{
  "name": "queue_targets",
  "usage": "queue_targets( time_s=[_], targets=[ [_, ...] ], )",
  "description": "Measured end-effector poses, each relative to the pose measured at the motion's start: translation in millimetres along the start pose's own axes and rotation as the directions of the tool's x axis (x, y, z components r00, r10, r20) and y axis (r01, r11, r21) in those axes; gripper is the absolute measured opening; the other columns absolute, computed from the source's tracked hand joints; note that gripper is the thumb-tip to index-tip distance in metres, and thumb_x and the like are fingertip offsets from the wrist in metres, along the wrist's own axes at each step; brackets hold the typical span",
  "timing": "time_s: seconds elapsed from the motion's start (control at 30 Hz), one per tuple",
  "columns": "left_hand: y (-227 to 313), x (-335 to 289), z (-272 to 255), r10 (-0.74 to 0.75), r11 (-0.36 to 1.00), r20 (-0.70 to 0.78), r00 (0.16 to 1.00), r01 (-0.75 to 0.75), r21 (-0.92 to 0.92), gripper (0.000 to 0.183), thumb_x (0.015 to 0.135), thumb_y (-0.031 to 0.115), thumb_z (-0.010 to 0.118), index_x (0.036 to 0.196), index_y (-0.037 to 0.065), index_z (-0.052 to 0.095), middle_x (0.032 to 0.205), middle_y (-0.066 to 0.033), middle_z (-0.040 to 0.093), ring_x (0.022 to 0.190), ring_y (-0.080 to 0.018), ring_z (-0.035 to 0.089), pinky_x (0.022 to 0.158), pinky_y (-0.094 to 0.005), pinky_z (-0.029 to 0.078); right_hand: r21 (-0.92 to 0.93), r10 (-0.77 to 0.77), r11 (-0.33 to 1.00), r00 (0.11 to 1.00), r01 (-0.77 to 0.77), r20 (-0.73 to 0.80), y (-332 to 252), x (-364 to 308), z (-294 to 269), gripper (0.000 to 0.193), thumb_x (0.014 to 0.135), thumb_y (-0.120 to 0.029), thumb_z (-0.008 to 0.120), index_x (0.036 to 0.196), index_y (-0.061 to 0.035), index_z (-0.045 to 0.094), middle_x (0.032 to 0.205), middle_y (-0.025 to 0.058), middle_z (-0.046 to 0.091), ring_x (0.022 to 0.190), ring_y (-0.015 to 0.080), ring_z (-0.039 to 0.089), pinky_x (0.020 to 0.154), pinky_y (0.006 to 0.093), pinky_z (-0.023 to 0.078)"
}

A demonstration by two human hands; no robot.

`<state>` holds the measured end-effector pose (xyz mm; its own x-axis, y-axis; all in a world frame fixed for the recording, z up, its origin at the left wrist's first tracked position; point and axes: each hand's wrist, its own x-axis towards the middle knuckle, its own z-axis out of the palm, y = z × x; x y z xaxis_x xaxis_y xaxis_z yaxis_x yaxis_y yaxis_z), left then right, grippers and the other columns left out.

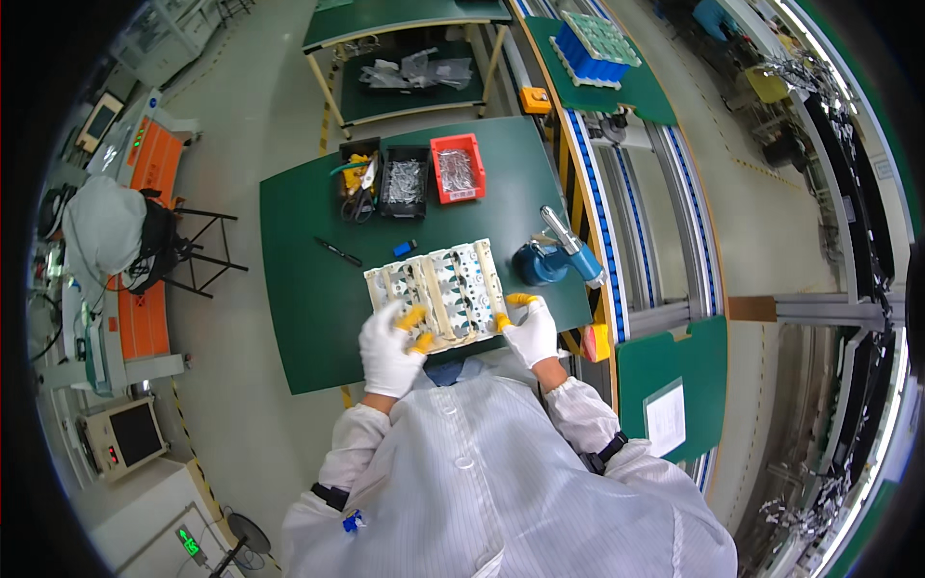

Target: Assembling electronic components and wiring harness onto a battery pack frame using hand tools.

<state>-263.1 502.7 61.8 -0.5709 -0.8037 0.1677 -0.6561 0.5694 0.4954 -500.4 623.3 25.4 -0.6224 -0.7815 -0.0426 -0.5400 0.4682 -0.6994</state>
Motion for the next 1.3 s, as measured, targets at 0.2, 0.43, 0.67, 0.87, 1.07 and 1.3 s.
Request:
queue_targets(
  time_s=[0.2,0.43,0.67,0.87,1.07,1.3],
  targets=[
    [2.2,27.3,9.6,0.451,0.892,0.296,0.842,-0.417,-0.174,0.030,0.078,0.035,0.076,0.093,0.009,0.076,0.131,-0.0095,0.058,0.129,-0.0369,0.046,0.109,-0.0539,0.035,0.135,0.135,0.983,0.987,-0.122,-0.088,-9.4,-27.1,-29.9,0.037,0.086,-0.014,0.075,0.120,-0.0068,0.067,0.114,0.0113,0.062,0.078,0.0205,0.065,0.072,0.0324,0.052],
    [20.5,72.1,23.0,0.569,0.819,0.353,0.743,-0.474,-0.322,0.041,0.079,0.025,0.074,0.115,0.006,0.067,0.124,-0.0150,0.060,0.119,-0.0380,0.052,0.102,-0.0522,0.040,-0.232,0.286,0.892,0.883,-0.387,-0.372,79.6,-127.8,-191.0,0.025,0.090,-0.015,0.072,0.113,-0.0066,0.069,0.110,0.0135,0.066,0.091,0.0282,0.066,0.079,0.0368,0.054],
    [49.7,63.3,2.4,0.798,0.561,0.349,0.490,-0.817,-0.134,0.043,0.090,0.026,0.064,0.127,0.004,0.063,0.136,-0.0238,0.055,0.125,-0.0394,0.052,0.107,-0.0529,0.040,-0.305,0.110,0.724,0.541,-0.618,-0.834,62.4,-199.2,-429.1,0.022,0.092,-0.023,0.068,0.110,-0.0112,0.070,0.106,0.0115,0.067,0.083,0.0276,0.069,0.078,0.0366,0.054],
    [141.4,70.2,-36.8,0.793,0.560,0.435,0.427,-0.791,-0.244,0.038,0.092,0.034,0.064,0.121,0.009,0.070,0.126,-0.0212,0.065,0.121,-0.0416,0.057,0.110,-0.0539,0.037,-0.250,-0.218,0.782,0.126,-0.572,-0.968,58.8,-222.9,-623.7,0.018,0.092,-0.021,0.068,0.107,-0.0123,0.071,0.093,0.0093,0.070,0.082,0.0286,0.069,0.076,0.0370,0.054],
    [206.4,57.0,27.3,0.799,0.496,0.174,0.575,-0.469,-0.731,0.023,0.089,0.005,0.066,0.111,0.005,0.070,0.109,-0.0108,0.067,0.101,-0.0224,0.063,0.089,-0.0347,0.050,-0.023,0.183,0.537,0.143,-0.843,-0.973,66.1,-144.3,-723.2,0.045,0.091,-0.033,0.065,0.133,-0.0175,0.062,0.115,0.0182,0.072,0.108,0.0373,0.068,0.092,0.0454,0.055],
    [252.7,36.6,66.3,0.796,0.381,-0.032,0.604,-0.542,-0.749,0.028,0.092,-0.003,0.053,0.118,-0.001,0.064,0.111,-0.0122,0.067,0.102,-0.0211,0.063,0.092,-0.0330,0.050,-0.072,0.023,0.527,0.099,-0.847,-0.995,106.4,-95.7,-769.1,0.032,0.088,-0.026,0.064,0.110,-0.0070,0.076,0.114,0.0205,0.072,0.102,0.0379,0.071,0.088,0.0449,0.057]
  ],
)
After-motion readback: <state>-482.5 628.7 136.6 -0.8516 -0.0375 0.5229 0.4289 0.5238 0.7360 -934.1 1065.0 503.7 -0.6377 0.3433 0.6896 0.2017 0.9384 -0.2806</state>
